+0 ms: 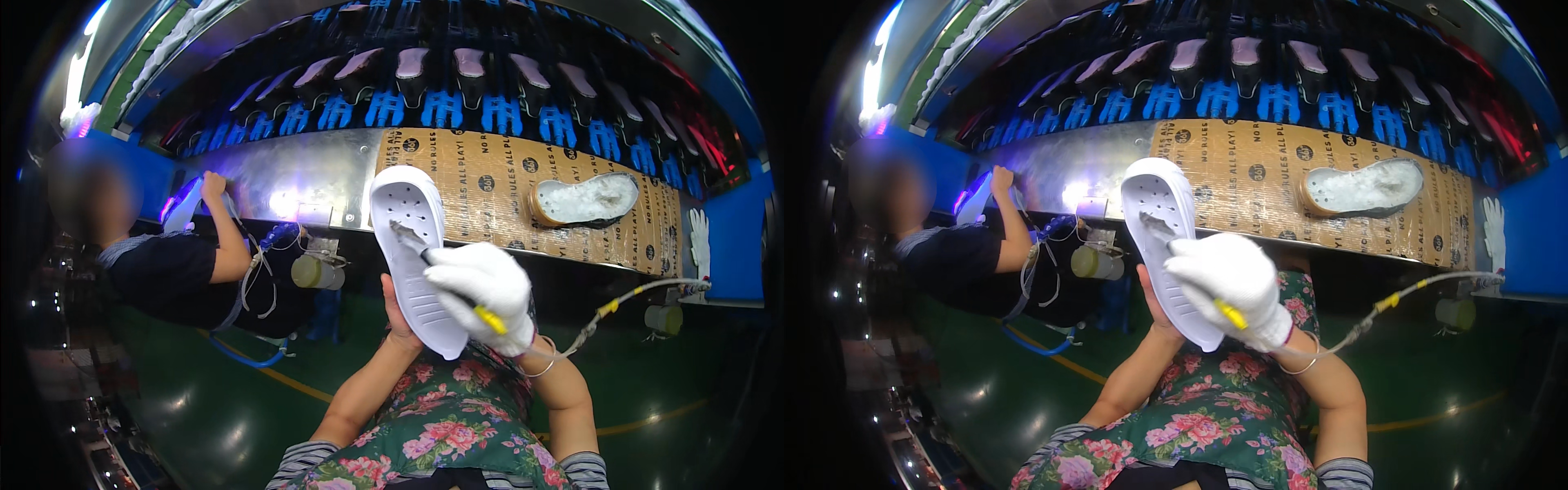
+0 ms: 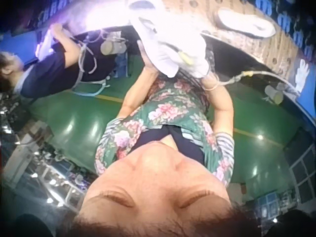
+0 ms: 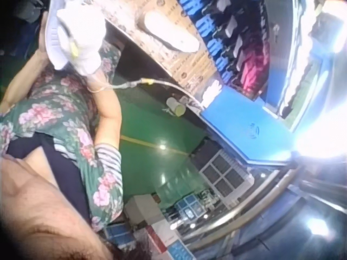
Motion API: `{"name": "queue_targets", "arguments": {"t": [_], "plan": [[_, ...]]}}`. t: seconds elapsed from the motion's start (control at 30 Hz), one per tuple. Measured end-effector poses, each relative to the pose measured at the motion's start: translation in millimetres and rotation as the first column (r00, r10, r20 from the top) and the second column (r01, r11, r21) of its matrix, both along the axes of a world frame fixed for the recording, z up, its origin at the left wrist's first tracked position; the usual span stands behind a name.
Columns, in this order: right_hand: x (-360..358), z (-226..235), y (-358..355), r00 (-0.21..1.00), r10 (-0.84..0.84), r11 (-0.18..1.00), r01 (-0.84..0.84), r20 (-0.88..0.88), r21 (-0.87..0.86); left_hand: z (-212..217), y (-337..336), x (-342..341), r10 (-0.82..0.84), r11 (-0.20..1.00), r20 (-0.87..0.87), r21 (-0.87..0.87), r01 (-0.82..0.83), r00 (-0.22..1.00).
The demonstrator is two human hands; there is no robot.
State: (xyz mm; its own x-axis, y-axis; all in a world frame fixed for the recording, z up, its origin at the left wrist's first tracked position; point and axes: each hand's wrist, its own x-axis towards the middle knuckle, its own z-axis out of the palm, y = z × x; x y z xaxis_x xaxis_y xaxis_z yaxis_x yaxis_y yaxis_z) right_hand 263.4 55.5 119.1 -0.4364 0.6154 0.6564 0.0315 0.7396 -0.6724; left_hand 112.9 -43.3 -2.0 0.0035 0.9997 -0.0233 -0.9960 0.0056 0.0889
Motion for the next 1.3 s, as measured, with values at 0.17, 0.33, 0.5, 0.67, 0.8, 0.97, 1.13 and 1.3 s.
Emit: {"name": "queue_targets", "arguments": {"t": [0.17, 0.33, 0.5, 0.67, 0.8, 0.97, 1.13, 1.3], "plan": [[-10.1, -12.6, -14.9, 0.99, 0.141, 0.99, -0.141, 0.007, 0.003, -1.7, 13.8, -4.5, -0.03, 0.998, -0.024, 0.056, 0.031, 0.999], [-1.2, -18.0, 0.7, 0.999, 0.045, 0.996, -0.044, -0.004, 0.082, 15.4, 24.2, -3.5, 0.045, 0.998, -0.098, -0.028, -0.048, 0.994], [-13.0, -26.2, -26.8, 0.972, 0.226, 0.962, -0.233, -0.062, -0.143, 14.3, 24.6, -10.0, -0.022, 0.996, 0.04, 0.092, 0.018, 0.999], [-6.0, -21.0, -2.8, 0.993, 0.12, 0.989, -0.118, -0.021, 0.087, 16.3, 30.4, -18.0, 0.045, 0.999, 0.019, -0.012, -0.045, 0.999], [-3.5, -16.9, -22.4, 0.945, 0.32, 0.947, -0.32, 0.064, -0.005, 20.2, 33.0, -21.6, -0.053, 0.996, 0.014, 0.068, 0.052, 0.998], [1.1, -15.0, -6.8, 0.957, 0.288, 0.957, -0.288, 0.007, -0.038, 29.9, 38.0, -24.2, -0.038, 0.995, 0.001, 0.09, 0.037, 0.999], [-0.3, -26.5, -25.6, 0.894, 0.447, 0.886, -0.446, -0.024, -0.129, 21.1, 36.1, -39.7, -0.15, 0.985, -0.014, 0.085, 0.151, 0.989], [3.4, -24.3, -13.1, 0.957, 0.28, 0.959, -0.282, 0.075, 0.015, 22.2, 47.1, -43.6, -0.166, 0.973, -0.1, 0.145, 0.179, 0.981]]}}
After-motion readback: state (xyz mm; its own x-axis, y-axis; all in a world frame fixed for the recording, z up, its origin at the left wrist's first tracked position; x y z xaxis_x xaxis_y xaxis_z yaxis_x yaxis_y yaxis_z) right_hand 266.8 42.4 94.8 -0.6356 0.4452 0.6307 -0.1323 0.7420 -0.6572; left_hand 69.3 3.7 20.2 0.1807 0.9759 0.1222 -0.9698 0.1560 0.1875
